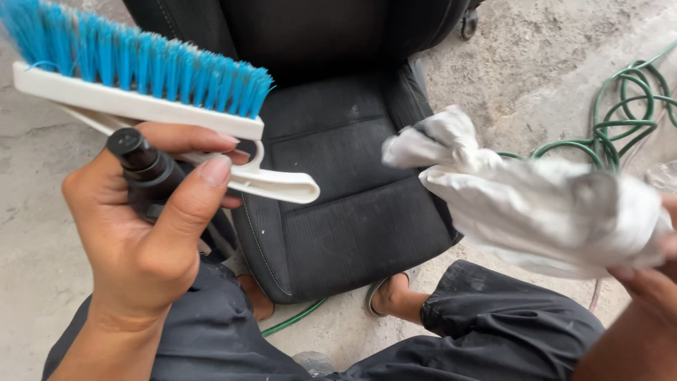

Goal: The person sits on the floor next to a detached fabric car seat, sprays cleaning solution from a spray bottle onto the seat, scrubs the fabric with a brush, and wipes the surface with a white cloth, repeating the spray, scrub, and wipe steps over different areas of the seat cushion.

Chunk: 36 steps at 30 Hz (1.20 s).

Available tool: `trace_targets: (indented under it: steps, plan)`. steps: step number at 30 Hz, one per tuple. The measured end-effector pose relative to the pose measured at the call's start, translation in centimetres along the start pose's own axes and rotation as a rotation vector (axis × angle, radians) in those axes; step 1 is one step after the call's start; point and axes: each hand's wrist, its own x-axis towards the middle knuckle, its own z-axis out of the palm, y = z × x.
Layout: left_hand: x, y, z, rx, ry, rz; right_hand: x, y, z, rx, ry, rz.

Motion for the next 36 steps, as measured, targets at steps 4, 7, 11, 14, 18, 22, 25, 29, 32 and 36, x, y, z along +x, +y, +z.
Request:
trace_targets:
  steps: [4, 7, 11, 14, 18, 22, 25, 29, 32, 36]
  plan:
    - [0.1, 0.3, -0.3, 0.041, -0.026, 0.029, -2.0, 0.5, 0.1, -0.266, 0.056, -0.016]
    - [0.0, 0.1, -0.5, 0.053, -0.054, 0.070, -0.9, 1.0, 1.1, -0.621, 0.209, -0.276]
    - [0.0, -0.3, -0.4, 0.036, -0.038, 0.041, 2.5, 5.1, 6.5, -0.872, 0.040, -0.443]
    - [0.3, -0.7, -0.1, 0.002, -0.040, 0.025, 2.7, 11.8, 14.2, -0.512, -0.413, 0.148]
    - [0.4, -1.0, -0.5, 0.023, -0.016, -0.013, -1.1, 18.9, 20.8, -1.326, -0.660, -0.205]
    - [0.1, -1.2, -2.5, 0.027, 0.045, -0.095, -3.4, 21.0, 21.4, -1.336, -0.509, -0.231]
    - [-0.3, -1.5, -3.6, 0.102, 0.049, -0.077, -2.3, 22.0, 20.5, -1.283, -0.481, -0.293]
    - [-0.9, -1.7, -4.3, 0.107, 0.037, -0.048, 0.4, 25.4, 20.4, -1.276, -0.522, -0.279]
    - [-1.4, -1.6, -4.3, 0.107, 0.043, -0.033, 3.2, 28.4, 21.0, -1.257, -0.484, -0.315]
    - [-1.6, -1.0, -4.8, 0.157, 0.055, -0.058, 9.0, 30.7, 22.8, -1.230, -0.427, -0.306]
